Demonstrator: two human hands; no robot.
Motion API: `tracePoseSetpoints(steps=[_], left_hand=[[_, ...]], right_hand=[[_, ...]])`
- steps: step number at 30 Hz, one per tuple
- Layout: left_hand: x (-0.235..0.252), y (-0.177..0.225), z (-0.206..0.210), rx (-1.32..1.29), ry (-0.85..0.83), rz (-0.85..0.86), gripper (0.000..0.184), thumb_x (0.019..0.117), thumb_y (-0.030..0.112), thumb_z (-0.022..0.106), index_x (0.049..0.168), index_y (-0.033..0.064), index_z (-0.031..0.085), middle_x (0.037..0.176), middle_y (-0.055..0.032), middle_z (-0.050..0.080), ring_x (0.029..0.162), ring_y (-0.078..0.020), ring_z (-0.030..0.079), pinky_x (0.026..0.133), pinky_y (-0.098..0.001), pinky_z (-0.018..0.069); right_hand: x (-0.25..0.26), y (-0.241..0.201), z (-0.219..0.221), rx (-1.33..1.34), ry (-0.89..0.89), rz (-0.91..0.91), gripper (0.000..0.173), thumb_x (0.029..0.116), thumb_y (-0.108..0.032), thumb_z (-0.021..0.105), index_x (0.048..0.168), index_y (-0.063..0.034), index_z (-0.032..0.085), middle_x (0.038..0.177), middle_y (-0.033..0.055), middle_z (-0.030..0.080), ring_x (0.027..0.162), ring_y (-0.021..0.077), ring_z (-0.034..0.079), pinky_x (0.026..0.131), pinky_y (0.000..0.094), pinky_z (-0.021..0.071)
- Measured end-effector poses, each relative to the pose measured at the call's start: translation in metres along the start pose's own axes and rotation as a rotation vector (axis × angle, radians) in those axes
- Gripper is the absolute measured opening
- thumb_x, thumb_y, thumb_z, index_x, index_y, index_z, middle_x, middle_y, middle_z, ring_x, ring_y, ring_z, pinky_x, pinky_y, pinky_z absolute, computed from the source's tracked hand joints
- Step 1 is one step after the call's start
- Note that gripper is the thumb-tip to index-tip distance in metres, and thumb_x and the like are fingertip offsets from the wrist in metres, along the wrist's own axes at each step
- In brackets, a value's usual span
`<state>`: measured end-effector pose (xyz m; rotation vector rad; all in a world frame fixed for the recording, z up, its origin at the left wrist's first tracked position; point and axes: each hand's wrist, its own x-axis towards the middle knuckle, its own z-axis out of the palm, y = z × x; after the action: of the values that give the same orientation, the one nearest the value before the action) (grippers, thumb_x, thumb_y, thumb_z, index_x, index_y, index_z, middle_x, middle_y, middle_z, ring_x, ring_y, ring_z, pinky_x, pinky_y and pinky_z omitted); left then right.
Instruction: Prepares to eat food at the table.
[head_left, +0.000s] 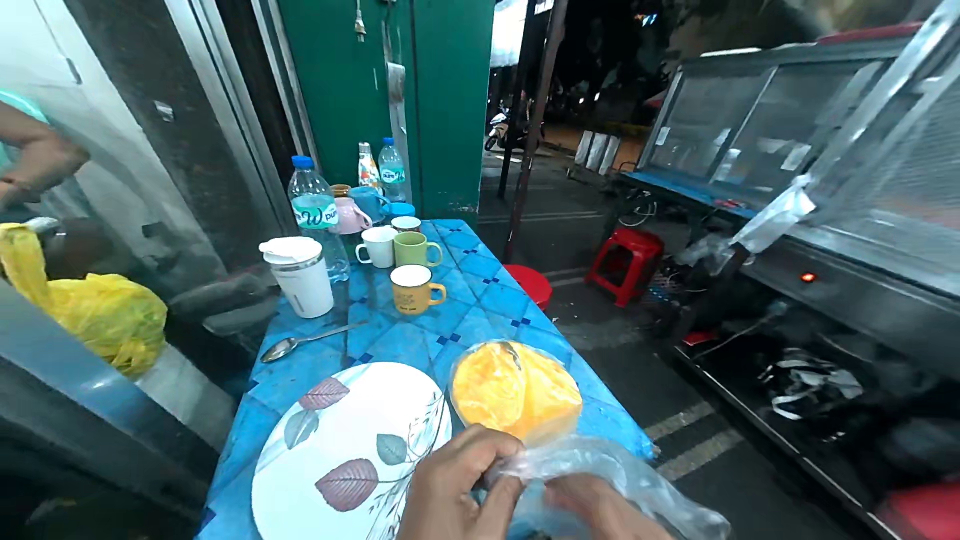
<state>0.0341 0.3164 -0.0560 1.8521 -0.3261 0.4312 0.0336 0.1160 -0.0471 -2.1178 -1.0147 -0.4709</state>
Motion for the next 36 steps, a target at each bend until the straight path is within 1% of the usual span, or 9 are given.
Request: tracePoseSetpoints(steps=[2, 5, 8, 12, 16, 20, 24, 29, 36], left_hand=[[0.007, 0.011, 0.000, -0.153, 0.012, -0.074, 0.011, 0.0945, 0.006, 0.065, 0.103, 0.0026, 0.072, 0.094, -0.0025, 0.071, 0.080, -0.0090, 0.070, 0.070, -0.0263, 0.0616], [0.025, 0.017, 0.003, -0.505, 0.040, -0.238, 0.010, 0.0992, 0.004, 0.059, 0.106, -0.0008, 0.065, 0.092, -0.0076, 0.071, 0.081, -0.0165, 0.071, 0.072, -0.0326, 0.0630], [0.039, 0.014, 0.009, -0.812, 0.035, -0.398, 0.010, 0.1004, 0.001, 0.052, 0.106, -0.0013, 0.061, 0.091, -0.0102, 0.067, 0.077, -0.0176, 0.069, 0.073, -0.0346, 0.0623], [0.030, 0.004, 0.014, -0.666, -0.294, -0.098, 0.033, 0.0985, 0.012, 0.064, 0.127, -0.0039, 0.059, 0.116, -0.0082, 0.067, 0.100, -0.0160, 0.069, 0.086, -0.0345, 0.0612], [0.021, -0.005, -0.004, -0.428, -0.325, 0.042, 0.048, 0.1001, 0.024, 0.066, 0.139, -0.0016, 0.056, 0.139, -0.0123, 0.062, 0.124, -0.0245, 0.064, 0.098, -0.0423, 0.0595], [0.013, -0.037, -0.022, -0.090, -0.056, -0.312, 0.035, 0.0981, 0.019, 0.063, 0.130, 0.0056, 0.063, 0.122, -0.0048, 0.069, 0.105, -0.0175, 0.071, 0.085, -0.0353, 0.0639], [0.001, -0.037, 0.003, -0.148, -0.337, -0.687, 0.032, 0.1064, 0.026, 0.054, 0.123, 0.0008, 0.064, 0.102, -0.0108, 0.073, 0.084, -0.0213, 0.075, 0.077, -0.0405, 0.0643], [-0.010, -0.044, 0.059, -0.221, -0.445, -0.597, 0.034, 0.1003, 0.030, 0.065, 0.110, -0.0025, 0.067, 0.090, -0.0109, 0.073, 0.073, -0.0196, 0.072, 0.071, -0.0391, 0.0628], [-0.012, -0.048, 0.046, -0.222, -0.227, -0.375, 0.012, 0.0965, 0.012, 0.062, 0.092, 0.0023, 0.066, 0.071, -0.0013, 0.063, 0.058, -0.0087, 0.061, 0.056, -0.0276, 0.0543]], right_hand=[[0.003, 0.015, 0.019, -0.185, 0.048, 0.108, 0.023, 0.1044, -0.017, 0.055, 0.108, 0.0012, 0.068, 0.092, 0.0158, 0.073, 0.075, 0.0255, 0.074, 0.062, 0.0415, 0.0610], [-0.001, 0.036, 0.034, -0.207, 0.047, 0.220, 0.026, 0.0958, -0.004, 0.060, 0.117, 0.0009, 0.073, 0.112, 0.0160, 0.075, 0.102, 0.0294, 0.075, 0.090, 0.0488, 0.0606], [0.002, 0.041, 0.026, -0.073, -0.127, 0.284, 0.043, 0.0960, -0.015, 0.066, 0.136, 0.0000, 0.063, 0.129, 0.0161, 0.070, 0.106, 0.0272, 0.073, 0.094, 0.0460, 0.0591], [0.000, 0.034, 0.001, -0.058, -0.343, 0.735, 0.053, 0.0897, -0.037, 0.076, 0.124, 0.0024, 0.068, 0.117, 0.0221, 0.071, 0.105, 0.0370, 0.069, 0.098, 0.0580, 0.0504], [-0.026, 0.044, -0.006, -0.125, -0.123, 0.741, 0.059, 0.0868, -0.028, 0.079, 0.127, 0.0121, 0.061, 0.114, 0.0286, 0.070, 0.108, 0.0435, 0.068, 0.096, 0.0648, 0.0509], [-0.038, 0.050, -0.012, 0.005, 0.075, 0.541, 0.029, 0.0920, -0.006, 0.068, 0.118, 0.0068, 0.069, 0.109, 0.0171, 0.075, 0.100, 0.0271, 0.074, 0.091, 0.0499, 0.0594], [-0.030, 0.069, 0.001, 0.121, -0.011, 0.624, 0.025, 0.0959, -0.012, 0.065, 0.115, 0.0027, 0.071, 0.106, 0.0114, 0.075, 0.096, 0.0189, 0.073, 0.090, 0.0398, 0.0593], [-0.016, 0.081, 0.028, 0.430, -0.026, 0.618, 0.011, 0.0921, -0.008, 0.070, 0.100, -0.0016, 0.075, 0.087, 0.0037, 0.075, 0.073, 0.0087, 0.070, 0.068, 0.0286, 0.0611], [0.000, 0.095, 0.022, 0.004, -0.092, 0.237, 0.021, 0.0953, -0.022, 0.065, 0.107, -0.0113, 0.079, 0.109, 0.0049, 0.076, 0.105, 0.0150, 0.071, 0.095, 0.0371, 0.0577]])
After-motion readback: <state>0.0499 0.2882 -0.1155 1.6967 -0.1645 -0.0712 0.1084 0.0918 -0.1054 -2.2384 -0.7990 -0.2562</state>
